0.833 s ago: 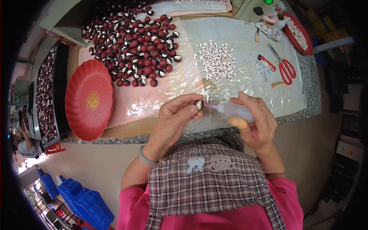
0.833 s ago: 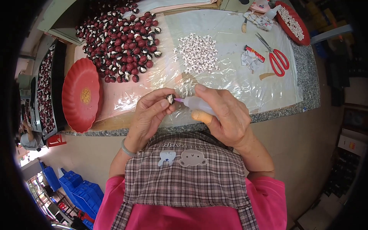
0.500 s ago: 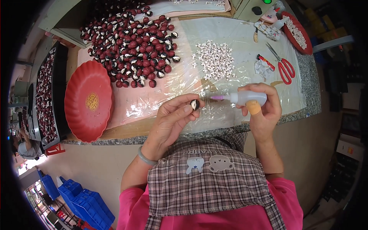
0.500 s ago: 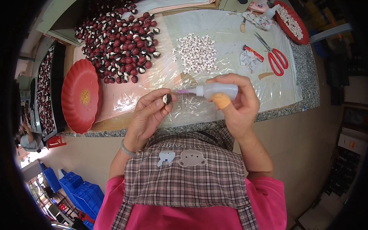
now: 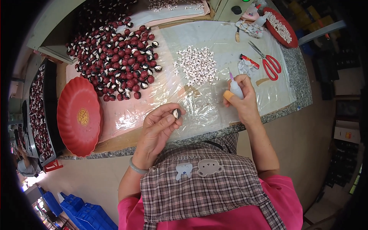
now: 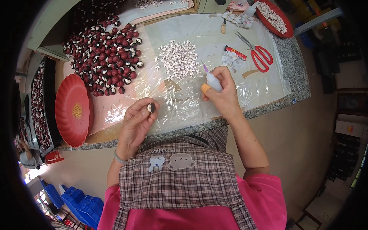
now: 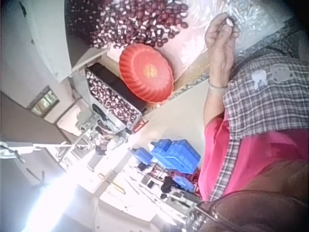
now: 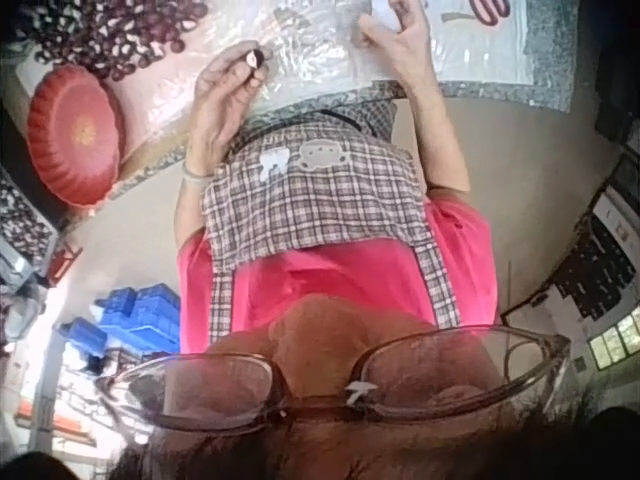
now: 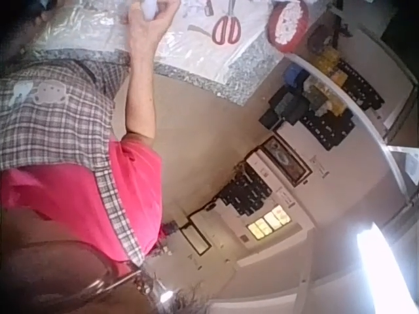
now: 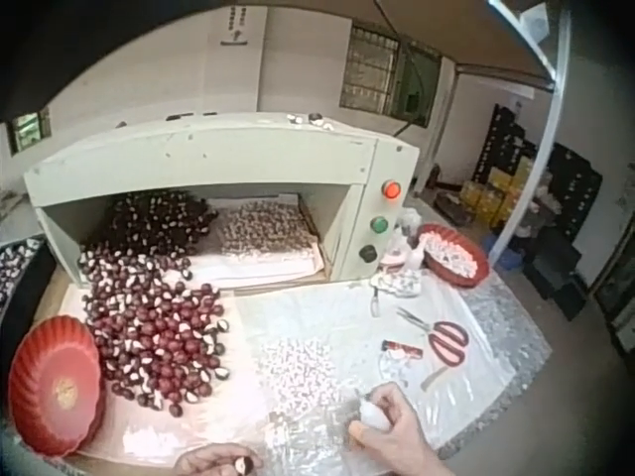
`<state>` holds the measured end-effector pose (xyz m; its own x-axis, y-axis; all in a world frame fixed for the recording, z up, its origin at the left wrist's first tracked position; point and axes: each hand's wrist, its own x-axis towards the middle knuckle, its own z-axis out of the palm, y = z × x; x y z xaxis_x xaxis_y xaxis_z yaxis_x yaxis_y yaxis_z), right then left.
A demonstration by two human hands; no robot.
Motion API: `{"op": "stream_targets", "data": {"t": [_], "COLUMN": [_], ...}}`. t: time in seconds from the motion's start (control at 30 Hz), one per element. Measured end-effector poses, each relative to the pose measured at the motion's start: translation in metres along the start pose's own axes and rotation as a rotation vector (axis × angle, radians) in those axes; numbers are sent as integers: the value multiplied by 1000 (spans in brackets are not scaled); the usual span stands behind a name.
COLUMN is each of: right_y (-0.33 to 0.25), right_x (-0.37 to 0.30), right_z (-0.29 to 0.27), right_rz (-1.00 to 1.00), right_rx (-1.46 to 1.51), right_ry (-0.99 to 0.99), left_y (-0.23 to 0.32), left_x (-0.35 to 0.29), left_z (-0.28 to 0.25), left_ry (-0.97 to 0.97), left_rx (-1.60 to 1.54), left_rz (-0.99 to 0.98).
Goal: Applying glue to small toy components and assembling figurines at a factory workbench.
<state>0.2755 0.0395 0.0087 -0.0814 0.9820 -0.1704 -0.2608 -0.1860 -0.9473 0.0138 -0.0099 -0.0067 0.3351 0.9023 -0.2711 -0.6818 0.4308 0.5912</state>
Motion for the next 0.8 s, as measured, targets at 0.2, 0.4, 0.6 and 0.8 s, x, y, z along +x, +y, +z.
{"op": "stream_targets", "data": {"t": [0.2, 0.4, 0.6, 0.8], "right_y": [4, 6, 3, -10], "right_x": [17, 31, 31, 26], "right_z": [3, 11, 15, 20], "right_rz": [-246, -449, -455, -441], "right_rx": [-835, -1188, -1248, -1170], "right_ry": [82, 80, 3, -84], "left_y": [0, 0, 0, -2], "left_x": [0, 0, 0, 2], "left_z": [1, 3, 0, -1], "left_ry": [25, 43, 19, 44], "left_rx": [33, 58, 46, 123], "left_rz": [-2, -15, -7, 23]}}
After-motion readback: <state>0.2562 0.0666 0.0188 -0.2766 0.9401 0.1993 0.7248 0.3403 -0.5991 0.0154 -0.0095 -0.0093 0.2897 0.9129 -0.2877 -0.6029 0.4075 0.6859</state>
